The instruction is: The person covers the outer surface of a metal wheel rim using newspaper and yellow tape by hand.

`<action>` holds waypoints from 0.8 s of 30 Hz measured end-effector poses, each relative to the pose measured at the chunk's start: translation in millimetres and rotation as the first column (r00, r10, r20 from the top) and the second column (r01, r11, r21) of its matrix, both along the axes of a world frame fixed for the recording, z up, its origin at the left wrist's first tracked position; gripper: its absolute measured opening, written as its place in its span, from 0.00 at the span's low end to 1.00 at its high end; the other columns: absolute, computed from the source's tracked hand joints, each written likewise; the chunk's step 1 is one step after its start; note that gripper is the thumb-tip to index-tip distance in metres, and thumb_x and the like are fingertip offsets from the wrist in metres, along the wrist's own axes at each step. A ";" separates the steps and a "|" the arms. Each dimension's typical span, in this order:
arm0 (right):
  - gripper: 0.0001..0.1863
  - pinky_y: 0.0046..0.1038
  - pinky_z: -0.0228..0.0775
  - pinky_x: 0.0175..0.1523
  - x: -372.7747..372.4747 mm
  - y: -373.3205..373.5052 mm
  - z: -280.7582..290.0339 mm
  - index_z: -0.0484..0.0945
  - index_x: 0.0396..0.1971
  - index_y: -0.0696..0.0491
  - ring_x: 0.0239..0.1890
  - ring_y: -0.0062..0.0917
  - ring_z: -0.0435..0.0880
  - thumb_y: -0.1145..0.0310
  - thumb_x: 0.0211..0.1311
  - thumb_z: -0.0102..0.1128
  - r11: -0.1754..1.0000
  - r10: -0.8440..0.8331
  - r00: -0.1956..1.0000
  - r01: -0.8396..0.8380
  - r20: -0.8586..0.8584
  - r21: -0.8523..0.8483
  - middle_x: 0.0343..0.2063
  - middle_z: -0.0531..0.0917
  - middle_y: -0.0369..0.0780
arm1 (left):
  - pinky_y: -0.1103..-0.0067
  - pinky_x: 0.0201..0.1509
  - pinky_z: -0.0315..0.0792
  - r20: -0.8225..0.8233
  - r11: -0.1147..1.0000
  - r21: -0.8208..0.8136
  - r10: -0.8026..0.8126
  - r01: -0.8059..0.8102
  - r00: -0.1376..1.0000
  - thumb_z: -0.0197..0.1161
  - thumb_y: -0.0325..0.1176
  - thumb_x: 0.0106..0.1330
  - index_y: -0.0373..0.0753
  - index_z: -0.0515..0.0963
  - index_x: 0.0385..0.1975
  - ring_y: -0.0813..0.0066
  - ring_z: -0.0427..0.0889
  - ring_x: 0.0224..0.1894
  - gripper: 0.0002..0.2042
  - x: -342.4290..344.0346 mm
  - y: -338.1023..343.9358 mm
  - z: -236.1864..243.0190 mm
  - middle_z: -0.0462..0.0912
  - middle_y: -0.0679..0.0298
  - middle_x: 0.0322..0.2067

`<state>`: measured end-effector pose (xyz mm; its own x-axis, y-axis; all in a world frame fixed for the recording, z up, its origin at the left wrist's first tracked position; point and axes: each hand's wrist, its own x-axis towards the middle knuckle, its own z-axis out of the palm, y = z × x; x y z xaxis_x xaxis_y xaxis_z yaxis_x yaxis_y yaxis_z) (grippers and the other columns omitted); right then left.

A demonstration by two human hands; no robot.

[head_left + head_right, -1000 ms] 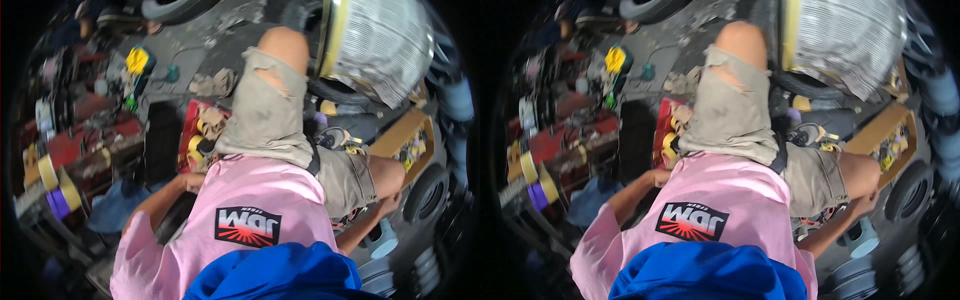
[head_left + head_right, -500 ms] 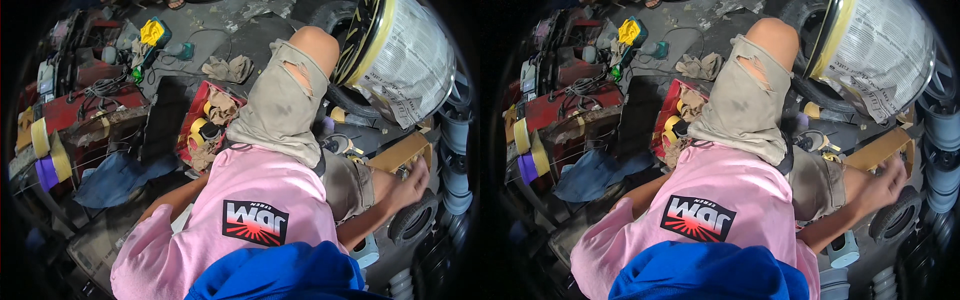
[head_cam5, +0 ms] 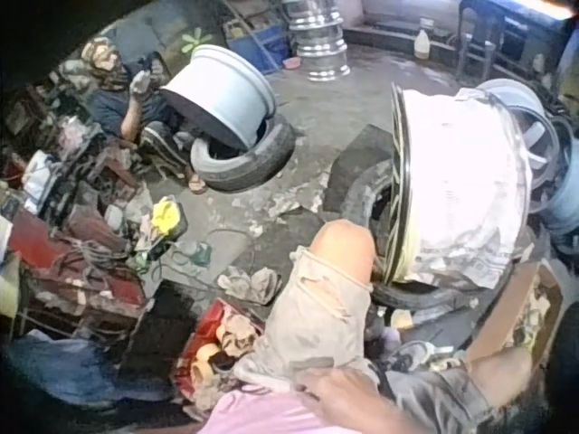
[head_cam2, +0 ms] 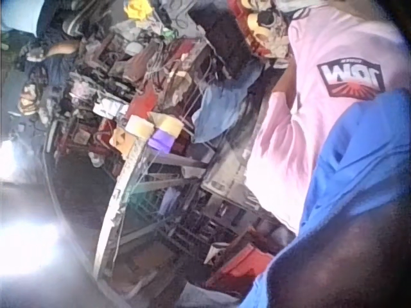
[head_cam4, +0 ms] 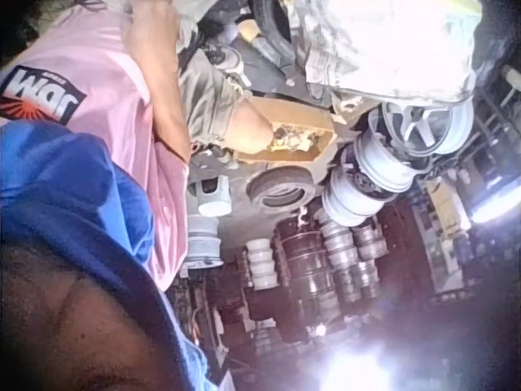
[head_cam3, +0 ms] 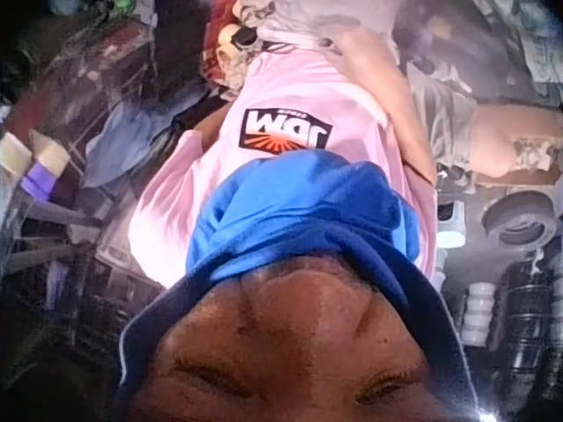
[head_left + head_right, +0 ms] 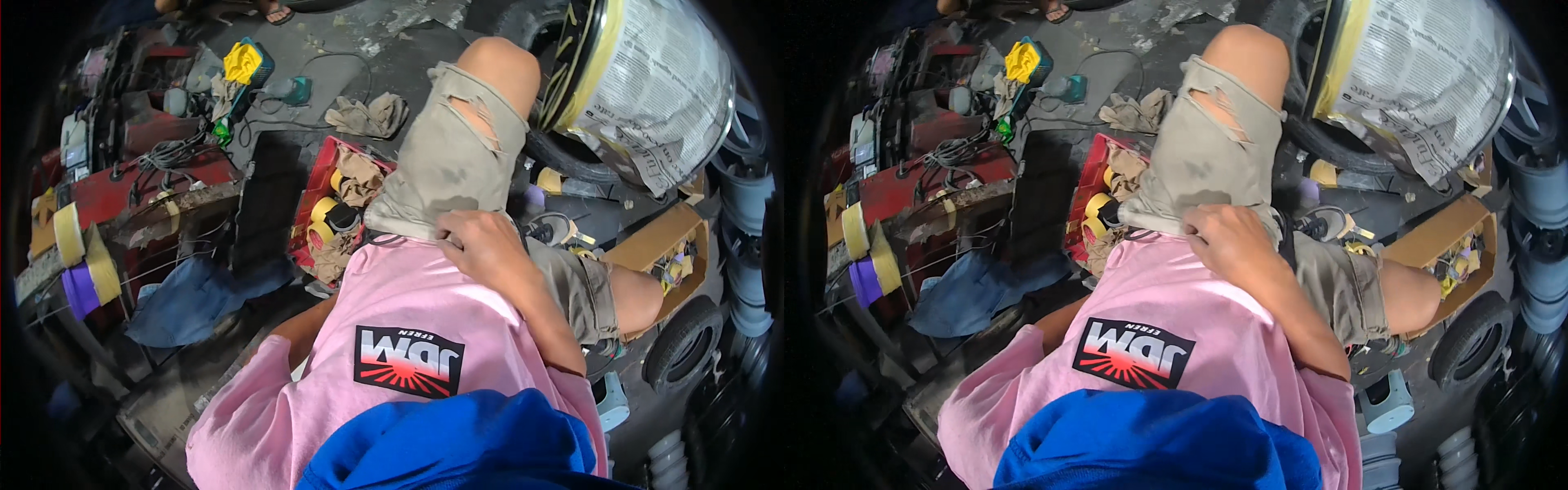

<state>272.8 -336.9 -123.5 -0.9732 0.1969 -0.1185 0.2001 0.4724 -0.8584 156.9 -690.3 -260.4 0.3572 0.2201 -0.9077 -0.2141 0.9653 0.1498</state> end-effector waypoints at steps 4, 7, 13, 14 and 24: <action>0.06 0.34 0.76 0.37 36.0 27.3 2.0 0.81 0.27 0.60 0.28 0.37 0.85 0.76 0.50 0.69 0.980 -0.067 0.994 0.082 0.089 -0.183 0.25 0.83 0.45 | 0.69 0.68 0.73 0.002 1.000 -0.026 0.012 -0.012 1.000 0.71 0.33 0.66 0.35 0.68 0.69 0.68 0.78 0.62 0.32 -4.3 -11.1 5.6 0.76 0.59 0.65; 0.06 0.37 0.76 0.39 68.4 34.5 10.9 0.80 0.29 0.60 0.32 0.40 0.85 0.76 0.49 0.66 0.936 -0.052 0.960 0.142 0.274 -0.322 0.28 0.83 0.47 | 0.70 0.68 0.73 0.023 1.000 -0.026 0.006 -0.006 1.000 0.72 0.33 0.65 0.35 0.68 0.69 0.68 0.78 0.62 0.33 -10.4 -10.4 9.1 0.76 0.59 0.65; 0.09 0.31 0.75 0.36 101.2 16.4 1.7 0.86 0.35 0.57 0.30 0.31 0.84 0.75 0.53 0.70 0.983 -0.185 0.969 0.183 0.164 0.022 0.27 0.82 0.43 | 0.70 0.68 0.72 0.068 0.993 -0.030 0.112 -0.110 0.991 0.73 0.32 0.64 0.35 0.67 0.70 0.69 0.78 0.63 0.35 -38.4 -30.7 37.5 0.76 0.59 0.65; 0.09 0.31 0.75 0.36 99.7 14.2 5.0 0.86 0.35 0.57 0.30 0.31 0.84 0.75 0.53 0.70 0.982 -0.188 0.969 0.187 0.162 0.026 0.27 0.82 0.43 | 0.70 0.68 0.72 0.077 0.990 -0.032 0.138 -0.136 0.987 0.74 0.32 0.64 0.35 0.66 0.70 0.69 0.78 0.63 0.35 -45.9 -34.5 44.7 0.76 0.59 0.65; 0.11 0.39 0.78 0.37 -31.4 -33.1 3.3 0.86 0.38 0.56 0.32 0.39 0.86 0.66 0.58 0.70 0.988 0.057 0.988 -0.036 -0.144 0.147 0.37 0.81 0.42 | 0.71 0.68 0.71 0.123 0.969 -0.041 0.245 -0.242 0.962 0.78 0.32 0.60 0.36 0.62 0.73 0.71 0.75 0.64 0.42 -84.9 -13.5 105.1 0.74 0.61 0.66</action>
